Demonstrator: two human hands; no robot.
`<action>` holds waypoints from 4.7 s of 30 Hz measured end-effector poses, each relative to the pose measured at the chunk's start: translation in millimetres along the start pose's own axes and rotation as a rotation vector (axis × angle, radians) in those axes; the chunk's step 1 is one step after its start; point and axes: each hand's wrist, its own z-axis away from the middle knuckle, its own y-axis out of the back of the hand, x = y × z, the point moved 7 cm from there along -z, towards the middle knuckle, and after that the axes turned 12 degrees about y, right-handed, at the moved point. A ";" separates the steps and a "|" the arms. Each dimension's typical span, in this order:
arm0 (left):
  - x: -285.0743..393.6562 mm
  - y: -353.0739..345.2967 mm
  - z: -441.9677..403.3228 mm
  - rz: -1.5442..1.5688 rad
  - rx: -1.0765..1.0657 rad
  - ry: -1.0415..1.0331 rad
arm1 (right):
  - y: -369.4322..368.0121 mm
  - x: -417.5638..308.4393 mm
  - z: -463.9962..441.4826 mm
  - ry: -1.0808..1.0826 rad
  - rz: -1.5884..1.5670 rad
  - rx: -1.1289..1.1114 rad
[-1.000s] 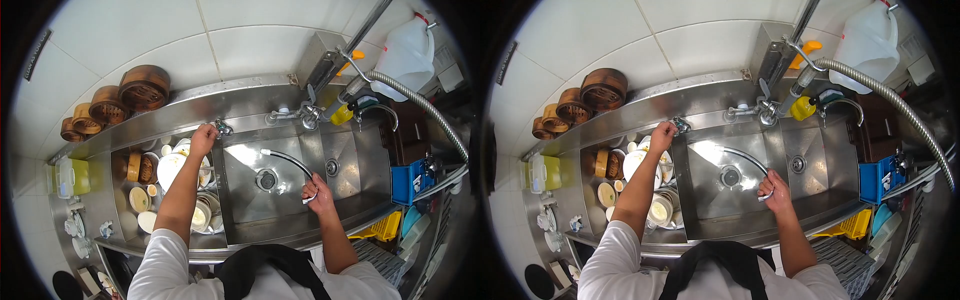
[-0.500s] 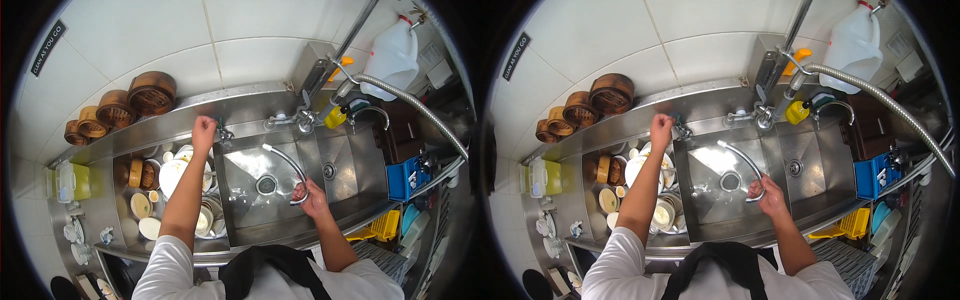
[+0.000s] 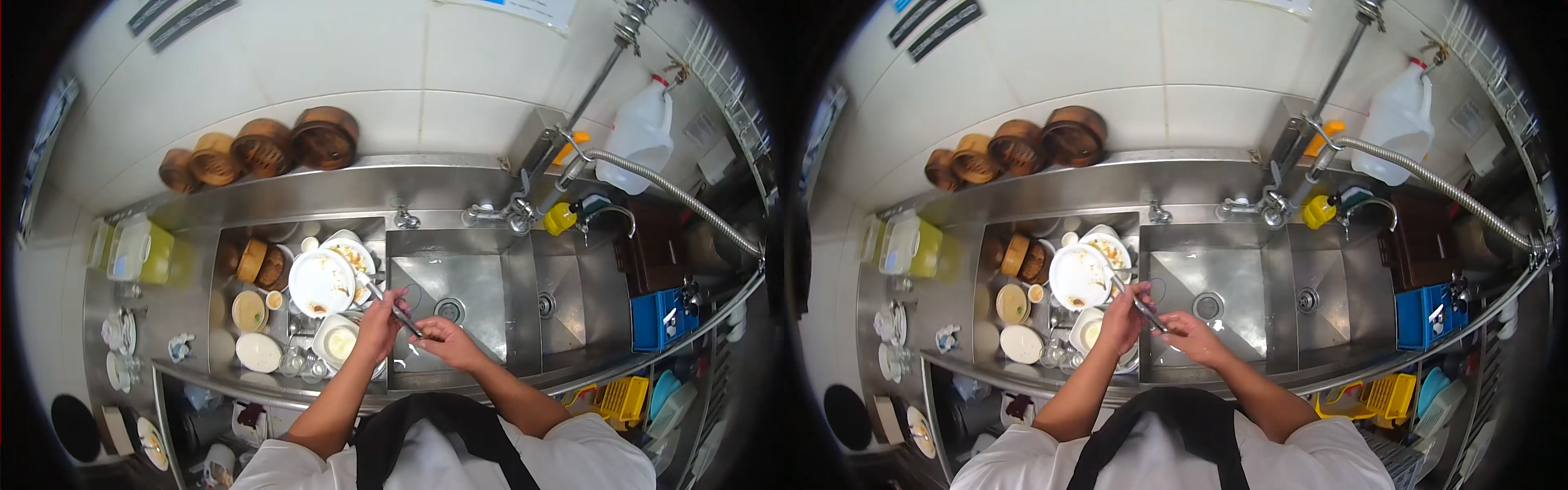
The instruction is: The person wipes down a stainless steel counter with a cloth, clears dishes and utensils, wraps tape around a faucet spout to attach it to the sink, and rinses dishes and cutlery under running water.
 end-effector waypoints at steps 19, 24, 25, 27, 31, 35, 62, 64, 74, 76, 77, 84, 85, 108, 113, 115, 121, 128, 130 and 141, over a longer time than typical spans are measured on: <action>53.4 35.4 185.2 -0.480 0.026 -0.252 | -135.8 -93.3 -26.3 0.023 -0.393 -0.065; 66.2 16.5 218.5 -0.635 0.003 -0.197 | -132.3 -142.2 -22.3 -0.032 0.278 -0.038; 66.8 14.2 221.1 -0.638 -0.007 -0.190 | -126.7 -151.4 -23.7 -0.007 0.681 -0.069; 66.0 7.1 225.2 -0.574 -0.170 -0.141 | -118.2 -157.4 -25.7 0.048 0.818 -0.116; 58.1 -0.9 219.7 -0.790 -0.156 -0.191 | -119.6 -159.7 -30.8 0.003 0.603 -0.121; 60.1 -23.1 223.8 -0.761 -0.197 -0.249 | -139.2 -172.6 -22.2 -0.042 0.247 -0.171; 82.3 8.0 195.7 -0.190 -0.099 -0.227 | -149.7 -199.5 32.0 0.708 0.380 -0.229; 81.1 9.0 195.8 -0.072 -0.202 -0.199 | -141.9 -201.4 37.7 0.752 0.213 -0.170; 80.5 -18.1 216.0 -0.736 -0.395 -0.177 | -158.8 -134.0 4.9 -0.409 -0.931 -0.131; 79.1 -19.6 214.3 -0.773 -0.390 -0.133 | -160.8 -144.3 8.9 -0.423 -0.379 -0.165; 79.1 -21.9 212.7 -0.774 -0.396 -0.127 | -164.1 -138.9 7.9 -0.422 -0.381 -0.158; 88.8 -5.2 202.3 -0.804 -0.137 -0.150 | -191.5 -205.7 15.7 0.630 0.958 -0.461; 89.1 -1.8 202.0 -0.803 -0.124 -0.158 | -192.2 -200.1 18.0 0.638 0.951 -0.473; 99.7 -5.9 220.0 -0.885 -0.159 -0.251 | -185.0 -184.5 26.0 0.580 0.749 -0.359; 92.0 5.6 222.2 -0.554 -0.426 -0.198 | -143.5 -113.5 5.3 0.029 -0.027 -0.165; 87.2 5.5 223.1 -0.562 -0.466 -0.130 | -139.9 -100.6 4.8 -0.281 -0.376 -0.169; 94.4 -18.5 231.8 -1.362 -0.128 -0.372 | -158.8 -112.0 1.2 -0.327 -0.124 -0.173; 99.5 -11.4 226.5 -1.292 0.076 -0.562 | -186.6 -177.2 19.0 0.593 1.023 -0.033; 91.2 8.0 214.5 -1.017 0.025 -0.387 | -181.1 -170.8 20.0 0.564 0.830 -0.010; 75.9 9.7 209.7 -0.715 -0.282 -0.177 | -153.8 -112.4 -8.3 -0.057 -0.353 -0.009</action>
